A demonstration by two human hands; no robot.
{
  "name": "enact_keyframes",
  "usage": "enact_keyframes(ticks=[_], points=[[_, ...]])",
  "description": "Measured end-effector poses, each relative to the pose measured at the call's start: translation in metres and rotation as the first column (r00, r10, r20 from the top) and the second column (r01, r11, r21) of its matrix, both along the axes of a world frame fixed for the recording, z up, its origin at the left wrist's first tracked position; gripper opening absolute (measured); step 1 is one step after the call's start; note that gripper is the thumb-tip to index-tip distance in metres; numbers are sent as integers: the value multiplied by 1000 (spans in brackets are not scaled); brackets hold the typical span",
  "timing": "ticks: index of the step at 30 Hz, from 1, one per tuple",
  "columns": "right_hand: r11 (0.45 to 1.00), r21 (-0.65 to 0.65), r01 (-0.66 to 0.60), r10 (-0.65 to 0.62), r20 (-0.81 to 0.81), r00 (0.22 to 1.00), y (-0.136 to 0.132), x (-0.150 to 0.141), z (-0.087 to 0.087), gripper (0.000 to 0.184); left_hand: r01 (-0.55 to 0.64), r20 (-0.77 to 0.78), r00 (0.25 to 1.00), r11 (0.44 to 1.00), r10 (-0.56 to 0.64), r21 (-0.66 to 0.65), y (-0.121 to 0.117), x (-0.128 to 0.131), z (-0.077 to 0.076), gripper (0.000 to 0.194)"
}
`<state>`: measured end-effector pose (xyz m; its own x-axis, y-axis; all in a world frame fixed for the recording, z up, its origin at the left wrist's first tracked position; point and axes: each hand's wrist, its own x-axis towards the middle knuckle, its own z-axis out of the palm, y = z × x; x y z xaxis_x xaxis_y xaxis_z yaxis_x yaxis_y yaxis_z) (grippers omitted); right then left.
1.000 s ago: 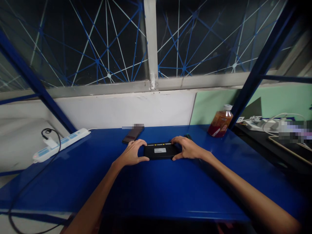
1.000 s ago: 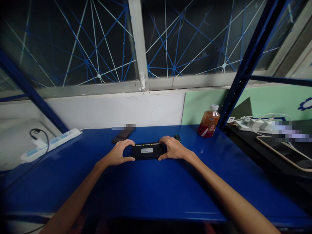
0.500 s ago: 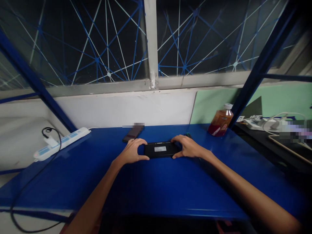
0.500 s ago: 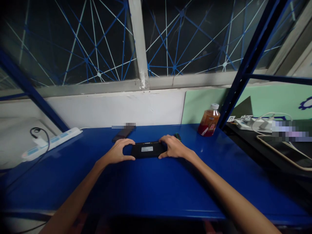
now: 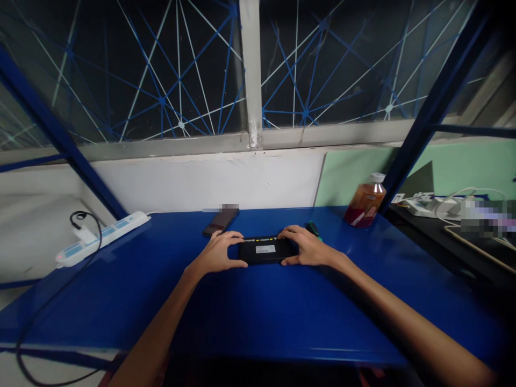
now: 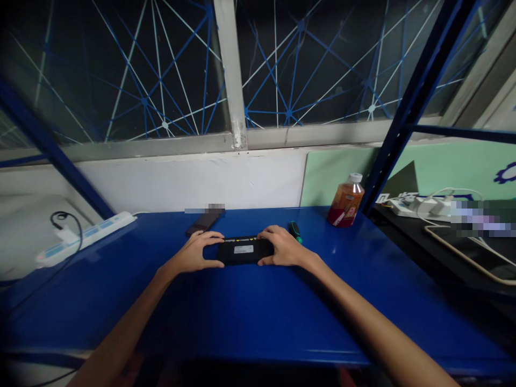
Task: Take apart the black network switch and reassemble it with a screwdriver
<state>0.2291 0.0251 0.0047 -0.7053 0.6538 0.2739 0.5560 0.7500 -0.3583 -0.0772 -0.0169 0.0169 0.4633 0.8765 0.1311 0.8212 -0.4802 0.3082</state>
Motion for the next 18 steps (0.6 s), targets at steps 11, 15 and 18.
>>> enact_keyframes(ticks=[11,15,18], points=[[984,166,60,-69,47,997,-1,-1,-2,73,0,69,998,999,3,-44,1,-1,-3,63],[972,228,64,-79,56,995,-3,0,-1,73,-8,64,998,999,11,-52,1,0,-2,62],[968,238,75,-91,56,994,-2,1,-1,72,-26,51,998,998,29,-62,1,2,0,62]])
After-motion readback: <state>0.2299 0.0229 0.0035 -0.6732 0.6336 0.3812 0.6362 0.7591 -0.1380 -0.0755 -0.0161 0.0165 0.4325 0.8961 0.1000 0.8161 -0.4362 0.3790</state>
